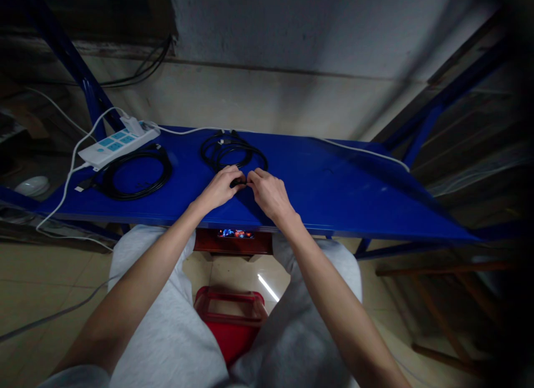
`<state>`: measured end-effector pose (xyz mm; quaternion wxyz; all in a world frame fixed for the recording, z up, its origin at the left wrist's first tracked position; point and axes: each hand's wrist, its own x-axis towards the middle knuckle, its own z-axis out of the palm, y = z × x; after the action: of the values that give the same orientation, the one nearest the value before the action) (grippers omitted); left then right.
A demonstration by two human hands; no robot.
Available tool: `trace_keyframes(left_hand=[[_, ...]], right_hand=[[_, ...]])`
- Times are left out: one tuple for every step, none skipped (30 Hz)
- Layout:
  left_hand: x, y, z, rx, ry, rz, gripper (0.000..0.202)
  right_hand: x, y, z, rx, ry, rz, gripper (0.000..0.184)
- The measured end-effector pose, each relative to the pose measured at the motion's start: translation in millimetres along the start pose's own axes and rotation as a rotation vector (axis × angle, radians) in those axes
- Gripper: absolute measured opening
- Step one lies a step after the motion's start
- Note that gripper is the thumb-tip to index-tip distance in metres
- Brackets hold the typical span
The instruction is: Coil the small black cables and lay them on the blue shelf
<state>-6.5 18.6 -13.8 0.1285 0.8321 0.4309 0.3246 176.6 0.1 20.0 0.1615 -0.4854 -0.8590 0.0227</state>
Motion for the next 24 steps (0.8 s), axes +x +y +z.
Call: trace_keyframes(left_hand=[[-0.2,0.0,-0.1,0.001,0.000,0.001,0.001],[-0.3,0.0,-0.2,0.004,-0.001,0.000,0.000],[-0.5,0.1,-0.3,0.006,-0.001,-0.001,0.001],[-0.7,0.3,-0.4,0.009,-0.003,-0.002,0.001],[-0.8,0.5,-0.5,0.011,-0.005,-0.004,0.002],[-0.9,0.7,-0.5,0.012,-0.006,-0.005,0.003],[-1.0,0.9,-0.4,0.013,-0.008,-0.005,0.004],[-1.1,1.1,-0.4,0.014,-0.010,-0.005,0.006],[-1.1,1.3,-0.3,0.014,-0.011,-0.005,0.007],[-1.1,1.5,-0.2,0.013,-0.009,-0.004,0.008],[-1.2,1.7,-0.1,0.013,-0.008,-0.004,0.009],[-1.2,2.0,-0.1,0.012,-0.005,-0.004,0.010],[-1.3,2.2,0.0,0.011,-0.003,-0.003,0.010],[-1.3,2.3,0.0,0.012,-0.001,-0.003,0.010],[-1.4,2.4,0.0,0.013,0.000,-0.002,0.010],[-1.5,2.4,0.0,0.015,0.000,0.000,0.010],[-1.6,2.4,0.0,0.016,0.000,0.000,0.010],[-1.7,2.5,0.0,0.016,-0.001,0.001,0.009],[-1.8,2.6,-0.1,0.016,-0.002,0.000,0.009],[-1.9,2.9,-0.2,0.016,-0.003,-0.001,0.009],[-1.9,3.4,-0.3,0.016,-0.004,-0.003,0.008],[-1.8,4.1,-0.6,0.015,-0.005,-0.005,0.008],[-1.6,5.0,-0.8,0.015,-0.007,-0.007,0.008],[-1.4,6.0,-1.0,0.014,-0.007,-0.008,0.009]], right_hand=[[0.3,0.7,0.3,0.001,0.004,0.012,0.020],[0.5,1.2,0.6,0.002,0.007,0.029,0.019],[0.5,1.5,1.0,0.003,0.009,0.049,0.018],[0.5,1.7,1.6,0.005,0.012,0.069,0.017],[0.4,1.8,2.4,0.006,0.016,0.086,0.017],[0.2,1.8,3.4,0.008,0.021,0.100,0.018],[0.0,1.6,4.5,0.012,0.028,0.110,0.019],[-0.2,1.5,5.8,0.018,0.035,0.119,0.020],[-0.3,1.3,7.2,0.026,0.043,0.128,0.021],[-0.3,1.0,8.6,0.037,0.051,0.138,0.022],[-0.1,0.7,10.0,0.049,0.057,0.151,0.023],[0.1,0.4,11.3,0.059,0.062,0.165,0.023],[0.4,0.0,12.5,0.067,0.068,0.182,0.024],[0.8,-0.4,13.5,0.072,0.074,0.197,0.025],[1.1,-0.8,14.2,0.074,0.080,0.211,0.026],[1.4,-1.2,14.8,0.077,0.084,0.224,0.027],[1.7,-1.4,15.1,0.080,0.087,0.238,0.027],[1.9,-1.3,15.3,0.087,0.087,0.252,0.027],[2.0,-1.0,15.4,0.097,0.087,0.265,0.028],[2.3,-0.2,15.7,0.115,0.089,0.277,0.027],[2.6,1.1,16.1,0.141,0.094,0.286,0.027],[3.0,3.0,16.9,0.180,0.101,0.292,0.026],[3.6,5.5,18.0,0.233,0.107,0.293,0.026],[4.4,8.4,19.4,0.300,0.114,0.288,0.026]])
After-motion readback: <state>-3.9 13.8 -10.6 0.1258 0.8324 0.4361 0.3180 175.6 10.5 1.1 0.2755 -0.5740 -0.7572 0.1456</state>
